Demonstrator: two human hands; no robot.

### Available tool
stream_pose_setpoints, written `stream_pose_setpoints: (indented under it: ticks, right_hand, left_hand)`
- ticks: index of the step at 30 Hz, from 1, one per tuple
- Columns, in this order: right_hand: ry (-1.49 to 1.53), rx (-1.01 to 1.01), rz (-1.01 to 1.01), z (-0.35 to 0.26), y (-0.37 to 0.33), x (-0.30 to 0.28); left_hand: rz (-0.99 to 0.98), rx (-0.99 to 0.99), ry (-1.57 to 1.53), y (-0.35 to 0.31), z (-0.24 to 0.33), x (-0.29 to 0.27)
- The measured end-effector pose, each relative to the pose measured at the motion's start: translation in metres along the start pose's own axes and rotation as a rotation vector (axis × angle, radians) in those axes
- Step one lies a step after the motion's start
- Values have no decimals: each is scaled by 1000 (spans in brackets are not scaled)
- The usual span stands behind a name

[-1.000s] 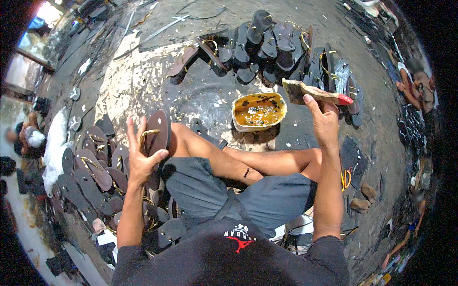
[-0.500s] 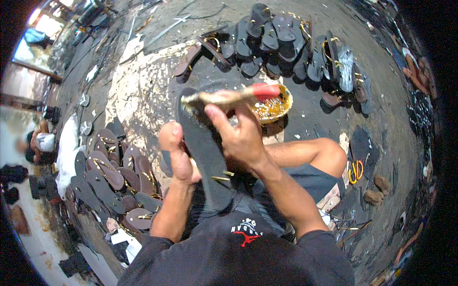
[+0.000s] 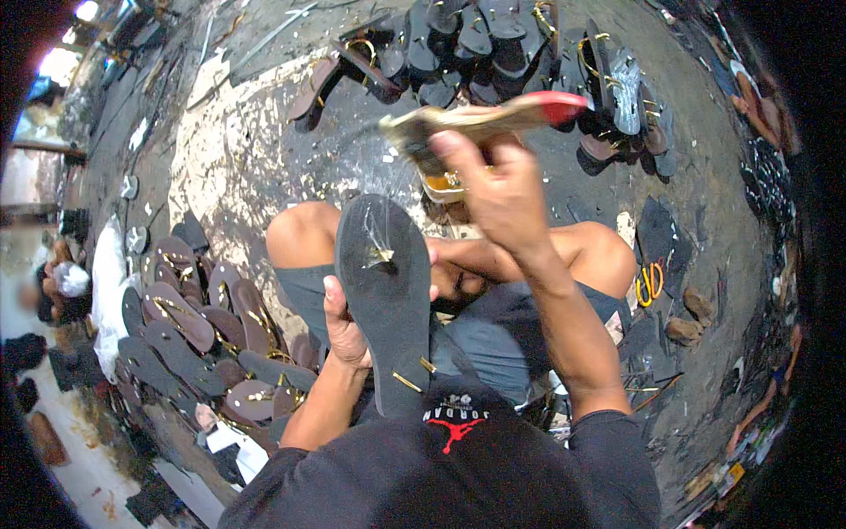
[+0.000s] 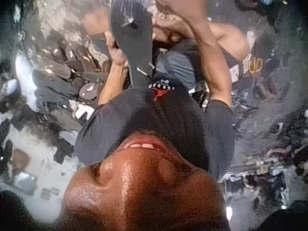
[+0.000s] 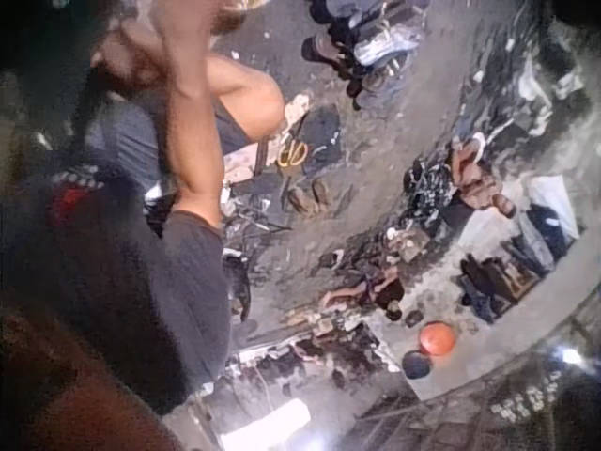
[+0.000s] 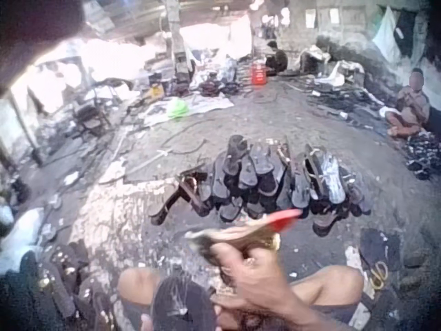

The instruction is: The person sits on the floor and repeatedly applies a brown adhesive to the soles of black flip-flops using a brush. They dip the brush into a container of glue and spread it across the sole surface, then place the treated sandals into a pile.

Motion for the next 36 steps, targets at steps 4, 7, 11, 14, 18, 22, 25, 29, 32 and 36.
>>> stream_pose_setpoints:
  ticks: [4,7,11,14,18,22,25,29,32,36]
  right_hand:
    - [170,168,241,16,-2,-57]
    - [235,151,256,6,-9,-42]
    - [151,61,-61,2,-65,19]
    - [31,-222,2,-2,-49,39]
    - [-66,-516,-86,-29,-53,54]
    - [119,-557,-395,-30,-71,66]
    - [-174,-429,-434,4,-24,49]
    - [-267,-627,-423,7,-34,76]
    - [-263,-559,-360,8,-58,44]
    - [-277,-656,-199,-40,-34,-1]
  left_hand:
    - [239,-10,129,-30,-21,-25]
    - [226,75,233,5,4,-39]
    - [49,279,45,67,68,-15]
    - [166,439,-91,77,82,12]
    - [6,455,-15,84,106,12]
    - [-250,183,-129,104,111,29]
    - [278,292,-398,101,69,19]
    - [113,157,-67,106,78,29]
    - [-74,134,-299,137,79,19]
    - [-146,244,16,131,48,45]
Point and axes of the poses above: each hand's wrist, its own y-axis towards the middle knuckle, its own x-axis out of the palm, z = x × y, the point moved 8 cm from there along y, towards the middle knuckle, and after that the axes turned 11 degrees about z, right-handed, at the moved point
